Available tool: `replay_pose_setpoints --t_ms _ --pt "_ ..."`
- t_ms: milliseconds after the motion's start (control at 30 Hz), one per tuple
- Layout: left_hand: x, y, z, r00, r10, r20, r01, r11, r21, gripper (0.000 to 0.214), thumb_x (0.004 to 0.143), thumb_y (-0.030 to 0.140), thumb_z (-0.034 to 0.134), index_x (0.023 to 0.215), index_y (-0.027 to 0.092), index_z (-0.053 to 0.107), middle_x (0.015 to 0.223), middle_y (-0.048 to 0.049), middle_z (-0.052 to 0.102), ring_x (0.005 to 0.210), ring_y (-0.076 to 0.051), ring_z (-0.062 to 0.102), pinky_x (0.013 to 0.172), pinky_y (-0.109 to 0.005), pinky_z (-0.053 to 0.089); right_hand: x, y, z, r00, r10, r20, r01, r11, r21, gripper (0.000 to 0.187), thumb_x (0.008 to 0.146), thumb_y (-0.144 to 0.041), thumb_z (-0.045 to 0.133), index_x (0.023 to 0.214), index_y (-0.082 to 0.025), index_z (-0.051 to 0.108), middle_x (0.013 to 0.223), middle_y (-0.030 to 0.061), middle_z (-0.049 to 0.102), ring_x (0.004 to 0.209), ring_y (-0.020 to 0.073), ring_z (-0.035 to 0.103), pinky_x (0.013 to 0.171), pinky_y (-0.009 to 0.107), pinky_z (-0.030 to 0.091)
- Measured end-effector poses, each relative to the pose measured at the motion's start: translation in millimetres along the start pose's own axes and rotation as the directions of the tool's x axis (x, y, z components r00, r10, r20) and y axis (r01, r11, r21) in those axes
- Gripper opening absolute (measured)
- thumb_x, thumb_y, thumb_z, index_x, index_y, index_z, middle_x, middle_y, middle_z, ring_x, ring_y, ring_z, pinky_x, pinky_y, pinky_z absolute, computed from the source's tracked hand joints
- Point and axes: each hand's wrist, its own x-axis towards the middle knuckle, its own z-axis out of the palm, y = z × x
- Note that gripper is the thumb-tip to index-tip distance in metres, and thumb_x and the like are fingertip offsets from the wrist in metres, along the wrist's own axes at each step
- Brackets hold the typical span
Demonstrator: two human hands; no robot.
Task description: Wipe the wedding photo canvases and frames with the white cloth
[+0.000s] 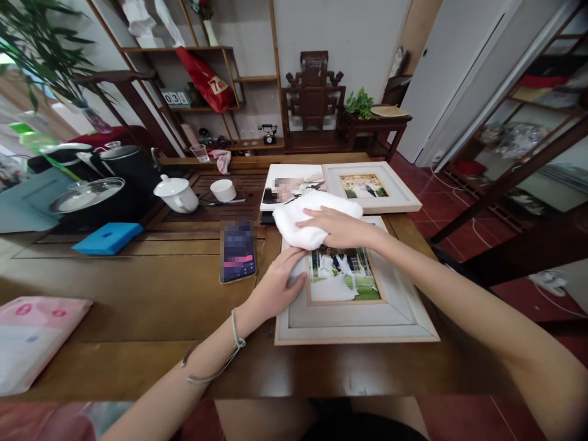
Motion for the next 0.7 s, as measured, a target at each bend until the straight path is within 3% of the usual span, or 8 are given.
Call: replay_pose_setpoints --t_ms 100,200,333,400,500,633,700 --pt "0 0 1.4 0.999 -0.022 -0.043 0.02 0.999 -0.036 0.037 0.094 0.022 0.049 0.13 0.015 0.054 0.135 -0.0166 0.056 0.128 -0.029 0.052 0.111 -0.049 0.042 -24 -3 7 0.995 0.083 -0.059 -0.087 0.995 -0.057 0.077 0.066 0.0 0.047 0.141 -0.016 0.05 0.149 0.0087 0.047 0.146 0.0246 0.025 0.119 0.051 0.019" --pt "0 0 3.0 0.993 -0.062 -0.102 0.056 0.997 -0.058 0.037 0.098 0.024 0.042 0.133 0.015 0.052 0.137 -0.0162 0.055 0.13 -0.026 0.05 0.113 -0.047 0.039 -40 -23 24 0.973 0.191 -0.131 -0.201 0.977 -0.068 0.072 0.069 -0.003 0.051 0.141 -0.01 0.05 0.143 0.0124 0.053 0.145 0.0304 0.027 0.119 0.054 0.02" --pt "-2 -2 5.4 0.975 -0.142 -0.173 0.125 0.987 -0.104 0.044 0.102 0.03 0.032 0.14 0.014 0.046 0.146 -0.017 0.046 0.137 -0.026 0.043 0.118 -0.047 0.032 -48 -66 48 0.963 0.239 -0.123 -0.244 0.969 -0.031 0.073 0.073 -0.009 0.057 0.145 -0.006 0.042 0.152 0.0158 0.041 0.145 0.0408 0.019 0.117 0.062 0.016" --pt "-3 -3 6.4 0.972 -0.164 -0.168 0.143 0.981 -0.132 0.046 0.102 0.033 0.031 0.143 0.015 0.043 0.15 -0.0154 0.043 0.14 -0.026 0.04 0.119 -0.048 0.029 -56 -87 55 0.978 0.196 -0.075 -0.198 0.98 -0.021 0.075 0.074 -0.011 0.059 0.147 -0.003 0.039 0.155 0.0183 0.036 0.145 0.0446 0.015 0.115 0.065 0.016" --pt "-4 -3 6.7 0.975 -0.171 -0.142 0.151 0.978 -0.143 0.05 0.103 0.037 0.028 0.146 0.016 0.039 0.154 -0.0143 0.039 0.144 -0.025 0.034 0.121 -0.048 0.025 -81 -108 54 0.999 0.033 0.033 -0.034 0.999 0.038 0.079 0.073 -0.015 0.062 0.147 -0.004 0.038 0.155 0.0191 0.036 0.145 0.0452 0.014 0.115 0.067 0.016" --pt "-3 -1 4.5 0.991 -0.112 -0.073 0.104 0.988 -0.11 0.05 0.104 0.036 0.025 0.143 0.014 0.046 0.153 -0.0138 0.041 0.144 -0.024 0.034 0.121 -0.047 0.025 -127 -118 35 0.972 -0.197 0.126 0.18 0.974 0.135 0.081 0.071 -0.013 0.063 0.147 -0.008 0.038 0.154 0.015 0.039 0.147 0.0357 0.016 0.12 0.057 0.012" --pt "-2 0 3.3 0.995 -0.095 -0.039 0.092 0.993 -0.069 0.047 0.103 0.035 0.029 0.14 0.014 0.049 0.152 -0.0146 0.042 0.144 -0.025 0.035 0.121 -0.048 0.027 -148 -119 23 0.96 -0.217 0.179 0.189 0.968 0.163 0.081 0.067 -0.008 0.06 0.146 -0.012 0.042 0.151 0.0104 0.045 0.147 0.0294 0.02 0.122 0.049 0.013"
